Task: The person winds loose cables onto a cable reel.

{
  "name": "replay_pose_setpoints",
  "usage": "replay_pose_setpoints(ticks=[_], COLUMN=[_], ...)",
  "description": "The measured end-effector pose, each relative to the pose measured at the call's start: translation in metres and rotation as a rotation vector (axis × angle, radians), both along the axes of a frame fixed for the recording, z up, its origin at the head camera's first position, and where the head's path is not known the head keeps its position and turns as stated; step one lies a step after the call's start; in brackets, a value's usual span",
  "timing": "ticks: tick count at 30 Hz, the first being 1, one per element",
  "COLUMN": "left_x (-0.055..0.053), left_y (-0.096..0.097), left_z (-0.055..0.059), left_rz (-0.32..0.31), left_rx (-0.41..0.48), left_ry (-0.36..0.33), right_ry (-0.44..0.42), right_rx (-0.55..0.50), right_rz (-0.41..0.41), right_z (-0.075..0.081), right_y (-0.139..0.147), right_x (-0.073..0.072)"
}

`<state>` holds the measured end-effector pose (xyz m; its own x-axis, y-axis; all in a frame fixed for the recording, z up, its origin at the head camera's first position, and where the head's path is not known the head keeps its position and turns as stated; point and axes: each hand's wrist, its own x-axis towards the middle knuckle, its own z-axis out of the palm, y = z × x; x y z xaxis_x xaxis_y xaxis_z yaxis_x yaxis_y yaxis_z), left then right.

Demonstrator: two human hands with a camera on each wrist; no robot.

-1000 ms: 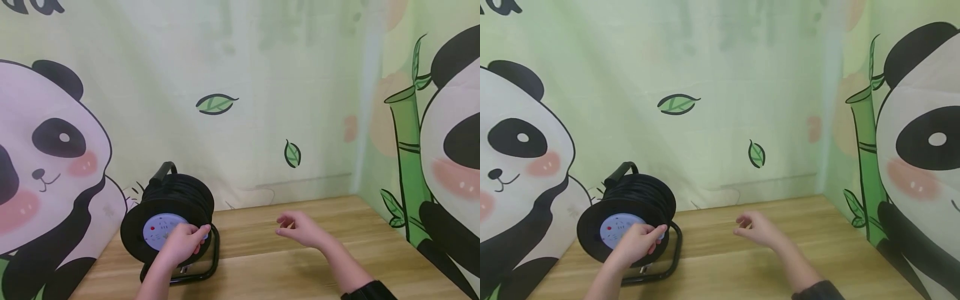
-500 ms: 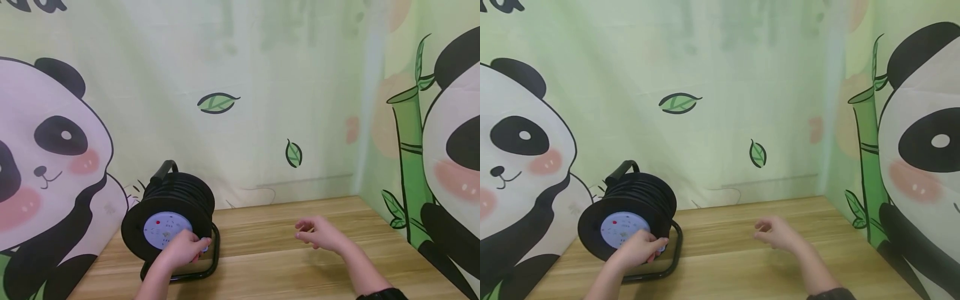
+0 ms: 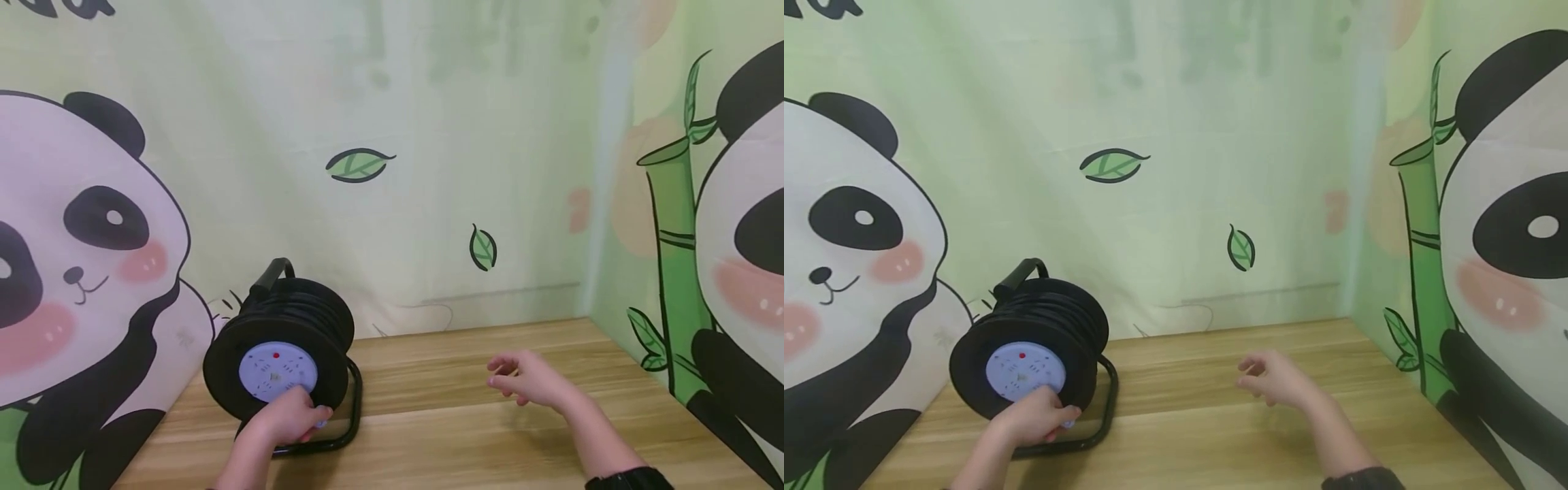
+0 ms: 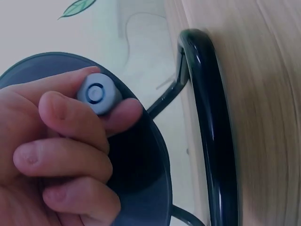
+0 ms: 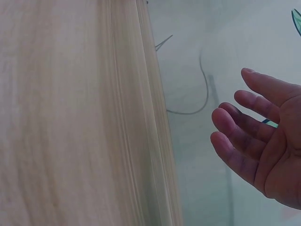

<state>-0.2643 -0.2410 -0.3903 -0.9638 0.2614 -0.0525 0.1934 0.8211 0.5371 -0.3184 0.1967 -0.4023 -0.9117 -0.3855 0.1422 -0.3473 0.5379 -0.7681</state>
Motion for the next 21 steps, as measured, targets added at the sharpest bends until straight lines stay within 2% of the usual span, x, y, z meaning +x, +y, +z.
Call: replay_pose_setpoints(ticks=[6,12,21], left_x=[0.003,0.004,0.006], left_y=[-0.008,-0.024,-0.050], left_z=[0.000,-0.004,-0.002], left_rz=[0.042,0.091,0.197], left_rx=[-0.079,-0.095,-0.102], left_ry=[-0.012,-0.062,-0.146], right_ry=[0.005,-0.001,-0.025], right_rx=[0.006,0.001,0.021], right_rz=[-0.005,-0.005,0.001], right_z=[-0.003,-0.003,-0.002], right_y=[0.003,0.004,0.007], right_x=[-0.003,-0.004,0.000])
